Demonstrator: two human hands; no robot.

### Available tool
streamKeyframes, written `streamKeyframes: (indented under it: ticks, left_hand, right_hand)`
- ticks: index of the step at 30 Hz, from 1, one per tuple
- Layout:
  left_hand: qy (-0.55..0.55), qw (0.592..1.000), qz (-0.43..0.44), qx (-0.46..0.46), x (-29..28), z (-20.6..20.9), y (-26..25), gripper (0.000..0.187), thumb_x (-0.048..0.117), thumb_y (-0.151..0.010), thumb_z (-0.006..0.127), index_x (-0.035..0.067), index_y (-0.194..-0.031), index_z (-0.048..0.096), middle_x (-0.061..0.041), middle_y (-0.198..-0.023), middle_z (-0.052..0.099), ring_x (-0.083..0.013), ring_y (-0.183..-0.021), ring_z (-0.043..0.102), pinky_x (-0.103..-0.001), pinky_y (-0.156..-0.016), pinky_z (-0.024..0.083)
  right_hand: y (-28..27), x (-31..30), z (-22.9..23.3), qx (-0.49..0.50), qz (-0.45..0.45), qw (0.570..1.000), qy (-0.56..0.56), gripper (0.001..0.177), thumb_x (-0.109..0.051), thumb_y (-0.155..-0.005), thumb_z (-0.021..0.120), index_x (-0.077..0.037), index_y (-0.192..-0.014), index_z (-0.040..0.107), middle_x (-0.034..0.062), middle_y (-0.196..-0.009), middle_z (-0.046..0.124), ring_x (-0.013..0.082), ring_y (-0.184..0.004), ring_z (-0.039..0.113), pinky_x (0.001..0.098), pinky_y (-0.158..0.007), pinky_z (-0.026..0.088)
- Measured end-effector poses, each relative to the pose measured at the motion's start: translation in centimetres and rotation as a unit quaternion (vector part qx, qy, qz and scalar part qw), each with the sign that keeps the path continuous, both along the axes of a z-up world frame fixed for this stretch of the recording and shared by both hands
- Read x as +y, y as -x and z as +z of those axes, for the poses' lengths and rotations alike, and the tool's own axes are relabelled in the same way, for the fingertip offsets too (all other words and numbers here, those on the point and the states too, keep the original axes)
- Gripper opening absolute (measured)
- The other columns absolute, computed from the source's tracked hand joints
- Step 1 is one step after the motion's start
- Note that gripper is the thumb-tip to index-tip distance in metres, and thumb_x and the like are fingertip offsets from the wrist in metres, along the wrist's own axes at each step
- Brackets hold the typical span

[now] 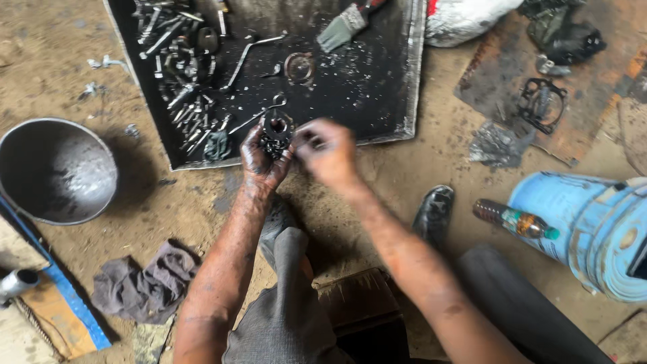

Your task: The person scrubs a small mechanical component with a brush and a rag, repeatedly dipping the brush into a tray of dark liquid. They wipe the component with the rag and place it back into the tray among other small metal parts.

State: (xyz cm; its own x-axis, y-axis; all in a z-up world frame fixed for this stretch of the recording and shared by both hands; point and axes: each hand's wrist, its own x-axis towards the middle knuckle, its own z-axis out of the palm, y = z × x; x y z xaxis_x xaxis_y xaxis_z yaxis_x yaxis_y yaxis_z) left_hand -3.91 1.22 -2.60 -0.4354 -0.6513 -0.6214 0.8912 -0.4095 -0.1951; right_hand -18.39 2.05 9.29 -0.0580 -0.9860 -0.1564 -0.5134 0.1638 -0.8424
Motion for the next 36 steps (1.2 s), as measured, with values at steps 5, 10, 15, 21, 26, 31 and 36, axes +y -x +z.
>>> streamKeyframes:
  ticks: [5, 10, 15, 21, 26, 31, 36]
  left_hand:
    - [0.009, 1.000, -0.009, -0.026, -0.3, 0.4, -0.2, 0.038, 0.028, -0.098, 0.057, -0.003, -0.119, 0.062, -0.022, -0.104, 0.069, -0.0309, -0.086, 0.072, -0.036, -0.070, 0.064]
    - [0.019, 1.000, 0.014, -0.016, -1.0, 3.2, -1.8, 0.040, 0.028, -0.097, 0.061, -0.003, -0.122, 0.057, -0.025, -0.103, 0.068, -0.0330, -0.086, 0.071, -0.037, -0.073, 0.065]
    - [-0.043, 0.999, 0.032, 0.001, -1.1, 4.4, -1.2, 0.037, 0.026, -0.098, 0.061, -0.003, -0.121, 0.058, -0.022, -0.107, 0.067, -0.0318, -0.095, 0.070, -0.041, -0.079, 0.065]
    - [-0.012, 0.999, 0.034, -0.011, -1.5, 3.5, -1.7, 0.033, 0.028, -0.097, 0.057, -0.001, -0.111, 0.062, -0.021, -0.111, 0.067, -0.0345, -0.100, 0.069, -0.047, -0.083, 0.064]
    - [-0.047, 0.998, 0.028, -0.025, -1.0, 1.9, -2.5, 0.032, 0.030, -0.098, 0.058, 0.000, -0.107, 0.065, -0.022, -0.111, 0.067, -0.0370, -0.099, 0.068, -0.048, -0.086, 0.062]
    - [-0.052, 0.996, 0.049, -0.053, -1.2, 1.2, -1.5, 0.022, 0.025, -0.099, 0.061, 0.004, -0.104, 0.067, -0.017, -0.112, 0.068, -0.0328, -0.102, 0.070, -0.048, -0.089, 0.063]
    - [-0.046, 0.997, 0.033, -0.054, -1.2, 2.0, -1.0, 0.019, 0.024, -0.097, 0.061, 0.007, -0.101, 0.069, -0.011, -0.104, 0.069, -0.0278, -0.095, 0.070, -0.045, -0.082, 0.065]
  right_hand:
    - [0.5, 0.0, -1.9, 0.050, -0.025, 0.996, 0.076, 0.015, 0.004, -0.088, 0.072, -0.006, -0.098, 0.074, 0.0054, -0.096, 0.075, 0.0126, -0.089, 0.070, 0.0277, -0.079, 0.059]
    - [10.4, -6.5, -8.8, 0.133, -0.201, 0.964, 0.111, 0.016, 0.004, -0.084, 0.077, -0.003, -0.098, 0.075, 0.0055, -0.086, 0.076, 0.0130, -0.075, 0.070, 0.0284, -0.070, 0.057]
    - [13.0, -12.6, -12.0, 0.220, -0.149, 0.954, 0.137, 0.014, 0.001, -0.081, 0.079, -0.004, -0.093, 0.074, 0.0120, -0.092, 0.074, 0.0225, -0.082, 0.073, 0.0368, -0.072, 0.059]
    - [10.9, -15.7, -9.7, 0.319, -0.174, 0.931, 0.015, 0.019, -0.009, -0.073, 0.085, -0.009, -0.087, 0.073, 0.0137, -0.092, 0.073, 0.0339, -0.085, 0.071, 0.0468, -0.072, 0.057]
    - [9.2, -14.5, -7.4, 0.257, -0.144, 0.955, -0.018, 0.016, -0.011, -0.083, 0.084, -0.006, -0.087, 0.070, 0.0112, -0.084, 0.074, 0.0249, -0.077, 0.072, 0.0383, -0.072, 0.056]
    - [2.3, -5.9, -2.2, -0.009, -0.002, 0.998, 0.059, 0.017, 0.007, -0.088, 0.080, -0.006, -0.091, 0.070, 0.0033, -0.088, 0.072, 0.0105, -0.080, 0.064, 0.0239, -0.072, 0.054]
    - [-0.6, -2.0, -0.1, -0.001, 0.064, 0.994, 0.087, 0.013, -0.001, -0.091, 0.079, -0.004, -0.103, 0.075, 0.0074, -0.099, 0.075, 0.0173, -0.092, 0.072, 0.0330, -0.081, 0.059]
